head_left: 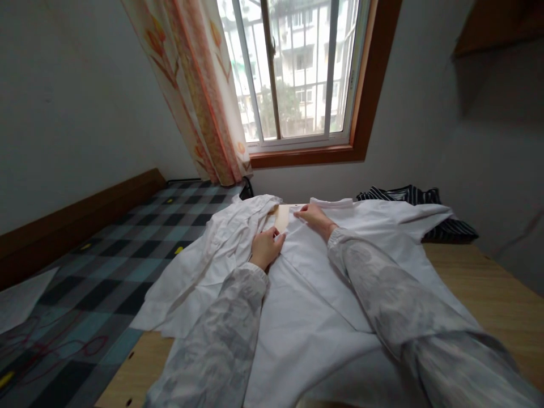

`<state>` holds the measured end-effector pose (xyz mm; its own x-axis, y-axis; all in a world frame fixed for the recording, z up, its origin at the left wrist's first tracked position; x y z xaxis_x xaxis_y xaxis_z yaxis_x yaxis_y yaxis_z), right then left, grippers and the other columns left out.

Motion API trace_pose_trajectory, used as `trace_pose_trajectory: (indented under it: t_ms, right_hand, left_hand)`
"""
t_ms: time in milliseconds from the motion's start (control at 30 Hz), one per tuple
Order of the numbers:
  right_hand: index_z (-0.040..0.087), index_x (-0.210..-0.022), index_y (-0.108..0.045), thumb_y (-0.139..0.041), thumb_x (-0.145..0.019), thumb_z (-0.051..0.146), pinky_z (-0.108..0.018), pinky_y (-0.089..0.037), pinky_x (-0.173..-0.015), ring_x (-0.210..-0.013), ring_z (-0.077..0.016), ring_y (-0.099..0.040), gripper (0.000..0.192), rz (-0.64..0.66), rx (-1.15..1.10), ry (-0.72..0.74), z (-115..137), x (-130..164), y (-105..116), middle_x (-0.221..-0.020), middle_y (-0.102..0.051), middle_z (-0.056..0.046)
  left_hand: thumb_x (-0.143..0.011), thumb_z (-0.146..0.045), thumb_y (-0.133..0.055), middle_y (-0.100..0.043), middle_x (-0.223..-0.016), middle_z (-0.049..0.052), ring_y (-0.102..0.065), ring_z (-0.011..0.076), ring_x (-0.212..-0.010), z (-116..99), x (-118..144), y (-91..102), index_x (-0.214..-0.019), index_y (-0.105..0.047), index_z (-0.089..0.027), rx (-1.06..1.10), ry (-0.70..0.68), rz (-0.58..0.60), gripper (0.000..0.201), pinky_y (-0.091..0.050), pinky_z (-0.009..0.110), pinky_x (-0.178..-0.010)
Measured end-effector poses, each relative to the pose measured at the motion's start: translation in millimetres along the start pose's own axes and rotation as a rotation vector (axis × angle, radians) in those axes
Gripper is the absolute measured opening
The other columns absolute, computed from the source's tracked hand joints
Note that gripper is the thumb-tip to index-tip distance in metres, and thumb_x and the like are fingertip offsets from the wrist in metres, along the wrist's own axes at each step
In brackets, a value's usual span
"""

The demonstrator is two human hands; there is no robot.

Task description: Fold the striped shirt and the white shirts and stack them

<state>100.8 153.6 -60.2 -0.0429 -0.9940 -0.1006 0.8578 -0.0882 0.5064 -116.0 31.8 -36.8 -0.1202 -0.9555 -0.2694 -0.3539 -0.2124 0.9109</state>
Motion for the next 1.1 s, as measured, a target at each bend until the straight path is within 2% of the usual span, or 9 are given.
trace_pose_trajectory:
  t_ms: [267,367,433,533,667,767,900,1033,1100]
  right_hand:
    - [0.017,-0.108,-0.078,-0.065,-0.099,0.036,-0.031,-0.054,-0.085,-0.095,-0.0235,-0.074,0.024,-0.17,0.038,0.057,6,-7,-4,-0.108,-0.083,-0.012]
    - [0.017,-0.122,-0.077,-0.064,-0.098,0.028,-0.037,-0.055,-0.102,-0.112,-0.0279,-0.074,0.03,-0.192,0.075,0.08,11,3,-1,-0.124,-0.082,-0.016]
    - [0.015,-0.134,-0.075,-0.064,-0.097,0.024,-0.042,-0.049,-0.116,-0.129,-0.032,-0.069,0.039,-0.213,0.159,0.173,22,16,3,-0.138,-0.077,-0.019]
    - [0.015,-0.135,-0.077,-0.061,-0.102,0.024,-0.045,-0.041,-0.128,-0.142,-0.035,-0.062,0.038,-0.115,0.367,0.449,42,45,1,-0.147,-0.074,-0.019]
    - [0.019,-0.142,-0.078,-0.058,-0.109,0.036,-0.045,-0.039,-0.132,-0.148,-0.0333,-0.062,0.042,0.194,0.493,0.657,38,80,-16,-0.157,-0.071,-0.015]
    - [0.019,-0.165,-0.062,-0.056,-0.112,0.049,-0.046,-0.033,-0.137,-0.162,-0.0333,-0.05,0.061,0.296,0.511,0.628,18,81,-23,-0.175,-0.055,-0.015]
    - [0.02,-0.175,-0.049,-0.049,-0.115,0.055,-0.051,-0.021,-0.142,-0.173,-0.0347,-0.033,0.07,0.247,0.56,0.476,1,54,-23,-0.184,-0.039,-0.014]
    - [0.015,-0.175,-0.048,-0.05,-0.114,0.053,-0.05,-0.021,-0.142,-0.174,-0.036,-0.03,0.071,0.251,0.57,0.369,1,36,-18,-0.185,-0.037,-0.016]
    - [0.012,-0.169,-0.055,-0.054,-0.113,0.052,-0.047,-0.027,-0.139,-0.171,-0.0361,-0.038,0.069,0.244,0.533,0.332,1,37,-6,-0.181,-0.044,-0.019]
  left_hand:
    - [-0.116,-0.042,-0.05,-0.085,-0.102,0.012,-0.078,0.0284,-0.099,5,-2,-3.5,-0.099,-0.078,-0.025,-0.076,0.07,-0.029,0.037,-0.049,0.038,-0.09]
    - [-0.116,-0.036,-0.045,-0.085,-0.105,0.015,-0.078,0.029,-0.102,5,-1,-3.8,-0.106,-0.077,-0.022,-0.124,0.088,-0.038,0.036,-0.049,0.04,-0.095]
    - [-0.116,-0.033,-0.046,-0.084,-0.107,0.017,-0.078,0.0298,-0.103,5,0,-3.4,-0.112,-0.076,-0.02,-0.123,0.096,-0.046,0.033,-0.049,0.041,-0.096]
    - [-0.114,-0.03,-0.047,-0.084,-0.11,0.016,-0.079,0.0301,-0.103,4,0,-3.3,-0.116,-0.075,-0.02,-0.112,0.085,-0.051,0.029,-0.049,0.041,-0.095]
    - [-0.115,-0.029,-0.045,-0.084,-0.111,0.017,-0.079,0.0307,-0.105,4,0,-4.9,-0.117,-0.074,-0.02,-0.129,0.076,-0.048,0.03,-0.049,0.042,-0.096]
    - [-0.115,-0.029,-0.045,-0.084,-0.109,0.017,-0.079,0.0308,-0.105,4,-1,-6.6,-0.118,-0.073,-0.02,-0.152,0.064,-0.052,0.03,-0.049,0.042,-0.096]
    - [-0.115,-0.03,-0.044,-0.084,-0.107,0.016,-0.078,0.0308,-0.103,5,-1,-7.4,-0.117,-0.072,-0.021,-0.156,0.044,-0.068,0.03,-0.049,0.043,-0.096]
    - [-0.114,-0.029,-0.045,-0.084,-0.108,0.015,-0.078,0.0307,-0.103,6,0,-5.2,-0.114,-0.073,-0.022,-0.126,0.058,-0.077,0.029,-0.049,0.043,-0.097]
    - [-0.113,-0.027,-0.046,-0.083,-0.112,0.016,-0.077,0.0305,-0.106,5,1,-3.0,-0.111,-0.074,-0.021,-0.101,0.067,-0.085,0.028,-0.05,0.042,-0.099]
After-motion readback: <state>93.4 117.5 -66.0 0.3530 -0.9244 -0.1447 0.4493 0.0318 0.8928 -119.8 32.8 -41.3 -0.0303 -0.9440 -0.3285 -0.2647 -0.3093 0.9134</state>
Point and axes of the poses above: each hand's wrist, its own x-axis away from the middle knuckle, its own y-axis out of the back of the hand, z = x × y, the point moved 6 cm from there along -x, towards the middle knuckle
